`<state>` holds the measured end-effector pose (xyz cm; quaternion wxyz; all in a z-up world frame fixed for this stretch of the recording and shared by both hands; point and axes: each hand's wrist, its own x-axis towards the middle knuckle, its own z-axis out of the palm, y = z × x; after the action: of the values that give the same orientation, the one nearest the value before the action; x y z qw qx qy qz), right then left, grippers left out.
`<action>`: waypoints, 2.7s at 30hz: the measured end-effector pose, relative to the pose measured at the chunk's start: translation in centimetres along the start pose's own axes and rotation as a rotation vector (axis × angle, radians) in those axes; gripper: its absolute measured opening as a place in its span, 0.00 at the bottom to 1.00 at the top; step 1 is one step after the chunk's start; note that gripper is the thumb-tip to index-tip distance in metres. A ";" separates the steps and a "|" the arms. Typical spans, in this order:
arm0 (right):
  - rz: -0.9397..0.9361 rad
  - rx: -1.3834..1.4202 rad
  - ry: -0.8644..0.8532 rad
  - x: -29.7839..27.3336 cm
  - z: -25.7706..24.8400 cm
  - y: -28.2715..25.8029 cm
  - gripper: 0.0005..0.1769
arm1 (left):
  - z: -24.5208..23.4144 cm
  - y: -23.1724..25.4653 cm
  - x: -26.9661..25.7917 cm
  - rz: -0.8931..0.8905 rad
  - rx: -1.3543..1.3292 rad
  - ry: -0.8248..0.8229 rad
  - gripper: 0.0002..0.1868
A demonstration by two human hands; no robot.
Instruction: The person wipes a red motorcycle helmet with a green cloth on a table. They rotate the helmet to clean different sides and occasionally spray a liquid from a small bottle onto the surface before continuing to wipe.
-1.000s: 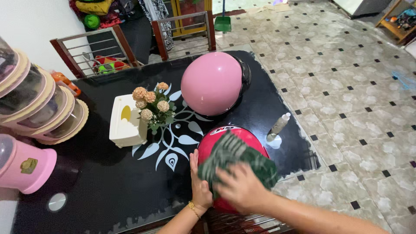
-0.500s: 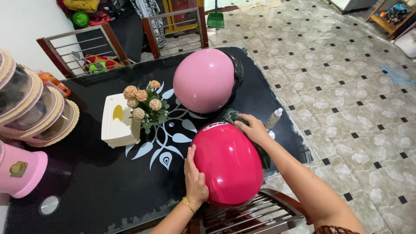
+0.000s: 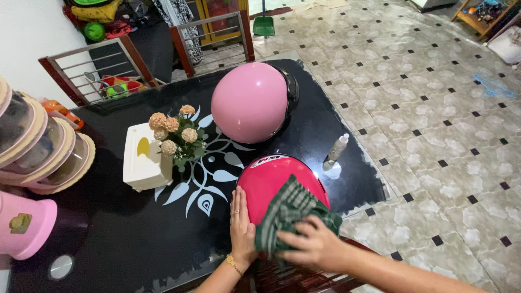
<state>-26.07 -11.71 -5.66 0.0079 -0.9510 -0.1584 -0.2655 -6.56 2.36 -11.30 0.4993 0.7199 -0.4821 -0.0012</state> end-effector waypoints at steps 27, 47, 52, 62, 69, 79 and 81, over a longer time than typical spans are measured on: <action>0.589 0.100 0.259 6.2 2.2 7.9 0.25 | -0.4 -4.9 5.5 0.037 -0.260 -0.044 0.40; 0.896 0.198 -0.147 11.4 5.4 17.4 0.20 | 0.3 -5.2 4.9 -0.034 -0.406 0.072 0.45; 0.470 -0.060 -0.029 10.6 3.9 7.7 0.22 | 1.3 -6.9 3.6 -0.086 -0.540 0.191 0.45; 0.233 -0.035 -0.251 14.2 4.8 3.3 0.19 | 3.5 -9.5 2.5 -0.276 -1.200 0.290 0.51; 0.843 0.154 -0.349 14.2 9.2 17.3 0.21 | 3.0 -9.0 3.5 -0.210 -0.589 0.248 0.34; 0.972 0.273 0.318 -0.5 6.1 11.6 0.26 | 1.2 -7.3 3.9 -0.282 -0.389 0.171 0.25; 0.953 0.221 0.267 -1.7 4.6 5.9 0.30 | 0.4 -6.5 4.2 -0.205 -0.125 0.104 0.23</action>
<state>-23.38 -17.34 -10.07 0.2489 -0.8688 0.2683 -0.3335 0.03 -0.58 -14.19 0.5648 0.7321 -0.3782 -0.0449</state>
